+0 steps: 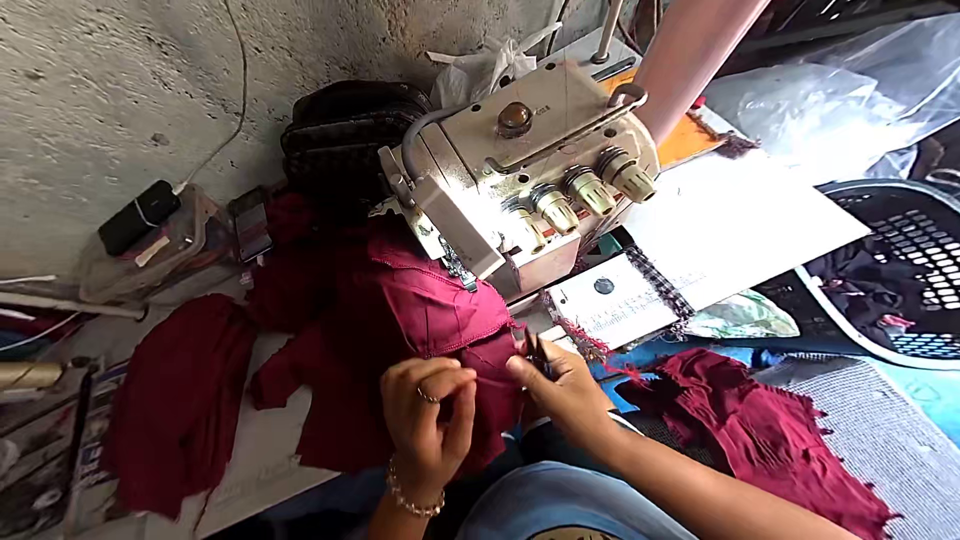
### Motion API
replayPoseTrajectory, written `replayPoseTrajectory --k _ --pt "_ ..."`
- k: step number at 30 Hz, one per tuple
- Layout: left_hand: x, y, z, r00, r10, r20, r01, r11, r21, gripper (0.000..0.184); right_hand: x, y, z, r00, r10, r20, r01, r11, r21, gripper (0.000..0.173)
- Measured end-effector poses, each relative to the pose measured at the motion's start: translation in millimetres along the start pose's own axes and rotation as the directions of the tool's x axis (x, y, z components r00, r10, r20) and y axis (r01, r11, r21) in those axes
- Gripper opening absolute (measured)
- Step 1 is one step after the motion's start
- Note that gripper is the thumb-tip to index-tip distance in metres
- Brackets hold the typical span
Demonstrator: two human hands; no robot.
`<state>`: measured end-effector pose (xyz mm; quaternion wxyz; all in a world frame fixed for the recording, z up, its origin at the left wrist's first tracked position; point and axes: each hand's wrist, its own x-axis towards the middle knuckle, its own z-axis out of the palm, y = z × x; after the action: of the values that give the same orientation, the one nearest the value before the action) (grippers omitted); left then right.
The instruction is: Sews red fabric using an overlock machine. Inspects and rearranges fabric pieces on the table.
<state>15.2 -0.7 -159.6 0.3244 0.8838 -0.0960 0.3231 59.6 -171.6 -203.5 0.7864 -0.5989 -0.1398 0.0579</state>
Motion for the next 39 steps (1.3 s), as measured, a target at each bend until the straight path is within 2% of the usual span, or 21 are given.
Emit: replayPoseTrajectory --k 2,3,5,7,8,9,11,12,13,14,15,17,21,24,27,30,31,33,34,36,39 --pt "27 11 -7 0.992 -0.087 0.096 0.084 0.996 0.034 0.025 -15 9 0 0.969 -0.197 0.152 0.224 0.956 -0.191 0.021" --pt "35 17 -9 0.972 -0.140 0.190 0.119 0.986 0.119 0.034 -25 11 0 0.917 -0.302 0.261 0.369 0.892 -0.263 0.020" --pt "42 30 -4 0.900 -0.230 0.369 0.093 0.931 0.352 0.039 -43 10 0 0.752 -0.450 0.481 0.629 0.708 -0.321 0.014" --pt "32 36 0 0.868 -0.271 0.416 0.054 0.884 0.464 0.027 -51 7 -3 0.608 -0.507 0.611 0.752 0.615 -0.238 0.018" --pt "25 34 -5 0.866 -0.286 0.409 0.074 0.885 0.460 0.023 -51 7 -7 0.621 -0.514 0.592 0.736 0.643 -0.213 0.019" --pt "18 31 -15 0.866 -0.303 0.396 0.115 0.894 0.432 0.022 -49 7 -12 0.704 -0.490 0.514 0.661 0.717 -0.222 0.019" --pt "7 23 -40 0.861 -0.359 0.361 0.230 0.906 0.355 0.024 -32 5 -15 0.917 -0.290 0.272 0.353 0.909 -0.221 0.018" --pt "2 20 -51 0.853 -0.394 0.343 0.290 0.903 0.316 0.025 -21 1 -13 0.982 -0.123 0.145 0.147 0.975 -0.169 0.021" --pt "0 18 -59 0.845 -0.423 0.328 0.345 0.899 0.269 0.025 -8 -5 -10 0.993 0.090 0.081 -0.082 0.992 -0.097 0.026" --pt "-1 16 -66 0.842 -0.441 0.310 0.387 0.895 0.221 0.026 4 -8 -9 0.961 0.266 0.076 -0.265 0.964 -0.018 0.028" --pt "2 12 -70 0.845 -0.450 0.290 0.415 0.893 0.177 0.027 11 -8 -6 0.922 0.375 0.095 -0.382 0.922 0.061 0.025" --pt "13 1 -79 0.846 -0.455 0.278 0.448 0.889 0.092 0.027 17 -3 -1 0.876 0.457 0.157 -0.478 0.865 0.150 0.009" --pt "52 -25 -87 0.798 -0.494 0.346 0.507 0.860 0.057 0.029 15 0 4 0.875 0.465 0.134 -0.484 0.853 0.197 0.009" --pt "75 -31 -84 0.819 -0.493 0.292 0.468 0.870 0.156 0.027 15 -2 6 0.884 0.463 0.068 -0.467 0.862 0.197 0.012" --pt "85 -18 -80 0.915 -0.337 0.223 0.278 0.925 0.258 0.032 13 -5 5 0.884 0.466 0.043 -0.461 0.852 0.247 0.013" --pt "68 24 -74 0.936 -0.159 0.314 0.068 0.957 0.281 0.035 12 -8 3 0.874 0.479 0.078 -0.478 0.822 0.309 0.015" --pt "56 44 -66 0.918 -0.141 0.371 0.029 0.956 0.292 0.032 11 -7 2 0.887 0.454 0.086 -0.459 0.839 0.293 0.015" --pt "22 71 -39 0.901 -0.126 0.416 -0.021 0.943 0.332 0.025 9 -3 -4 0.943 0.317 0.101 -0.329 0.934 0.140 0.011" --pt "6 73 -24 0.908 -0.115 0.402 -0.036 0.936 0.350 0.023 8 -1 -6 0.967 0.236 0.097 -0.240 0.970 0.036 0.007" --pt "-13 66 -4 0.927 -0.094 0.363 -0.052 0.927 0.371 0.025 6 3 -11 0.988 0.129 0.089 -0.120 0.988 -0.097 0.014" --pt "-12 65 3 0.935 -0.109 0.336 -0.028 0.925 0.378 0.026 6 3 -13 0.990 0.118 0.076 -0.107 0.985 -0.134 0.015"
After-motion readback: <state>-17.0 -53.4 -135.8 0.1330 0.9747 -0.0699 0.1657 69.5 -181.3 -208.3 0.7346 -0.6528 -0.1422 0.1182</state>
